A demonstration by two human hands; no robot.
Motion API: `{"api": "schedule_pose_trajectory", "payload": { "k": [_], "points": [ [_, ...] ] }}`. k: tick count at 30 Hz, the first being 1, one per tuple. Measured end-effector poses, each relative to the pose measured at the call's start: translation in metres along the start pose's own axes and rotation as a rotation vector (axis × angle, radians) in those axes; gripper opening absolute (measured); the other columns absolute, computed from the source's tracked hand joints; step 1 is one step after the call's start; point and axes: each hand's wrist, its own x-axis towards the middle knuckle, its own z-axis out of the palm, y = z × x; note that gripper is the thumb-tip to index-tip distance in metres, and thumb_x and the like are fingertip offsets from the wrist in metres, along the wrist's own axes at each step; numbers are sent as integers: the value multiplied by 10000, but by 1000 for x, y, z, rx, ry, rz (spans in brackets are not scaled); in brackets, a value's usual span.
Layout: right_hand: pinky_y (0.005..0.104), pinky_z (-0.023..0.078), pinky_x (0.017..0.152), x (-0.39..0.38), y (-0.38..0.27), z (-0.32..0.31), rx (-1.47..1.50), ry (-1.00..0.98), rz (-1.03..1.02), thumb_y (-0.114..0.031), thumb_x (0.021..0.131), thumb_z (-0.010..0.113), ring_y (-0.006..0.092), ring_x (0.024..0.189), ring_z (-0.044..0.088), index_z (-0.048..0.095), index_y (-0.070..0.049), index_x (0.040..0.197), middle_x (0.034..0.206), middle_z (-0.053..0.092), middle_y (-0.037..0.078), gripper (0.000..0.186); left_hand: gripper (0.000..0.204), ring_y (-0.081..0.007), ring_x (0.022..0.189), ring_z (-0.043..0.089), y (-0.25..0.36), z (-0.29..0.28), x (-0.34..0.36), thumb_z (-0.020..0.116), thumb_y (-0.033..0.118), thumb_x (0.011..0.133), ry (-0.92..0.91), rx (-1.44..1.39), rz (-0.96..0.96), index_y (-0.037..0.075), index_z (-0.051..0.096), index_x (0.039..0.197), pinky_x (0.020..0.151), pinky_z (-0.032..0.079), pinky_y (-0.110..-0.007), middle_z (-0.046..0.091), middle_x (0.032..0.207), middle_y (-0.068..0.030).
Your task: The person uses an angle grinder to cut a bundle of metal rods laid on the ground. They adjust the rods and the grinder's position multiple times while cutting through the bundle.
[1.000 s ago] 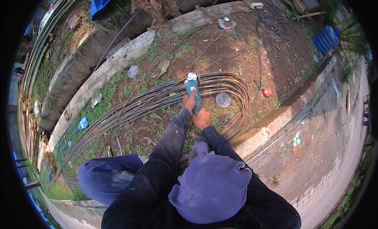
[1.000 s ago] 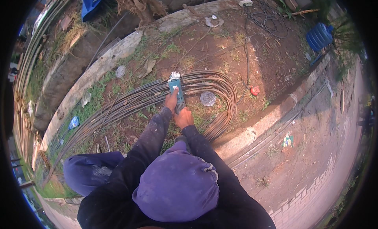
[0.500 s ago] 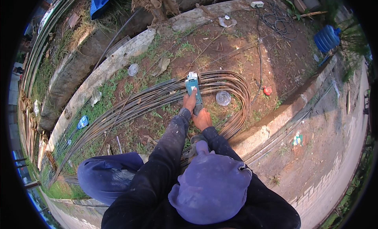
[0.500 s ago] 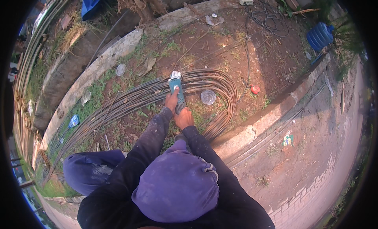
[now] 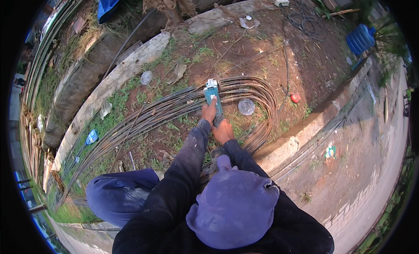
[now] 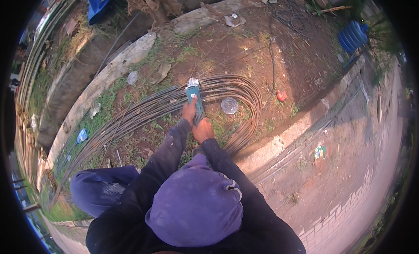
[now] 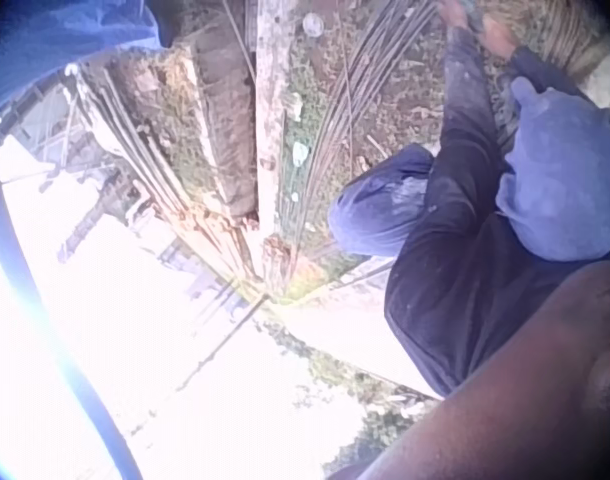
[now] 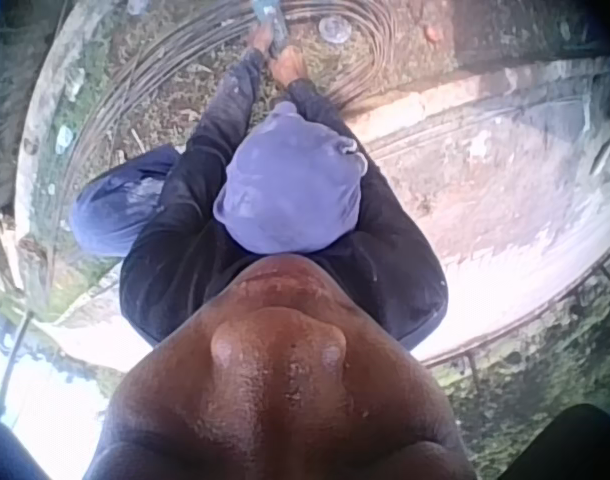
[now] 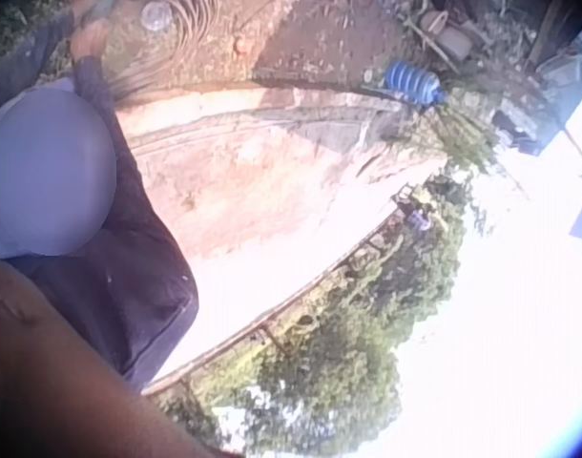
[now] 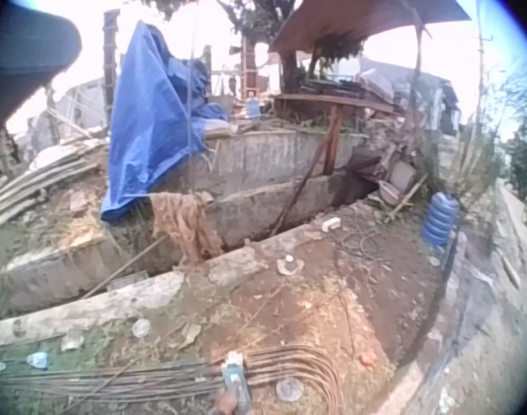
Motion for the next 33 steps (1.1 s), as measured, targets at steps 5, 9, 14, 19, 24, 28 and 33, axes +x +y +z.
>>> {"api": "schedule_pose_trajectory", "payload": {
  "k": [5, 9, 14, 19, 24, 28, 33],
  "points": [
    [499, 536, 779, -2, 2, -6, 15, -41, 1, -378, 784, 739, 466, 915, 661, 553, 143, 1029, 955, 656, 344, 605, 458, -160, 688, 593, 3, 2, -10, 619, 443, 910, -2, 73, 32, -13, 656, 946, 653, 470, -350, 639, 814, -61],
    [499, 535, 782, -4, 5, -4, 5, -6, 9, -367, 791, 735, 472, 914, 658, 565, 143, 1004, 948, 656, 346, 578, 463, -162, 699, 591, 4, 7, -13, 618, 445, 910, 26, 80, 27, -13, 658, 956, 657, 471, -352, 639, 819, -61],
    [498, 537, 777, 3, 2, -2, 15, -11, -11, -348, 792, 733, 469, 907, 660, 565, 146, 999, 944, 653, 351, 562, 426, -149, 669, 582, 5, 3, -4, 615, 428, 916, 9, 68, 34, 5, 662, 926, 631, 463, -348, 626, 779, -37],
    [499, 537, 777, 1, 2, -2, 14, -6, 13, -343, 786, 735, 469, 902, 661, 567, 146, 996, 935, 654, 351, 558, 409, -143, 663, 588, 2, 4, -6, 616, 424, 917, 1, 29, 48, 17, 660, 920, 623, 467, -337, 628, 772, -33],
    [499, 536, 788, -6, 0, -6, -6, -16, 18, -358, 786, 737, 469, 907, 661, 569, 139, 993, 936, 656, 345, 564, 412, -139, 664, 589, 1, 3, -11, 615, 427, 916, -9, 28, 3, 18, 658, 936, 627, 467, -333, 630, 776, -31],
    [500, 535, 792, 1, 0, -4, 12, -15, -2, -362, 790, 735, 471, 911, 659, 576, 125, 991, 948, 656, 343, 551, 440, -155, 688, 601, 2, 2, -2, 617, 446, 910, 4, 54, -10, 10, 661, 953, 640, 473, -339, 644, 808, -49],
    [500, 532, 801, 10, 1, -3, -9, -28, 10, -373, 794, 735, 469, 925, 655, 584, 120, 1008, 962, 656, 340, 557, 470, -180, 693, 615, 2, 5, 6, 625, 459, 902, 26, 54, 13, -7, 668, 954, 645, 488, -351, 655, 822, -75]
  ]
}}
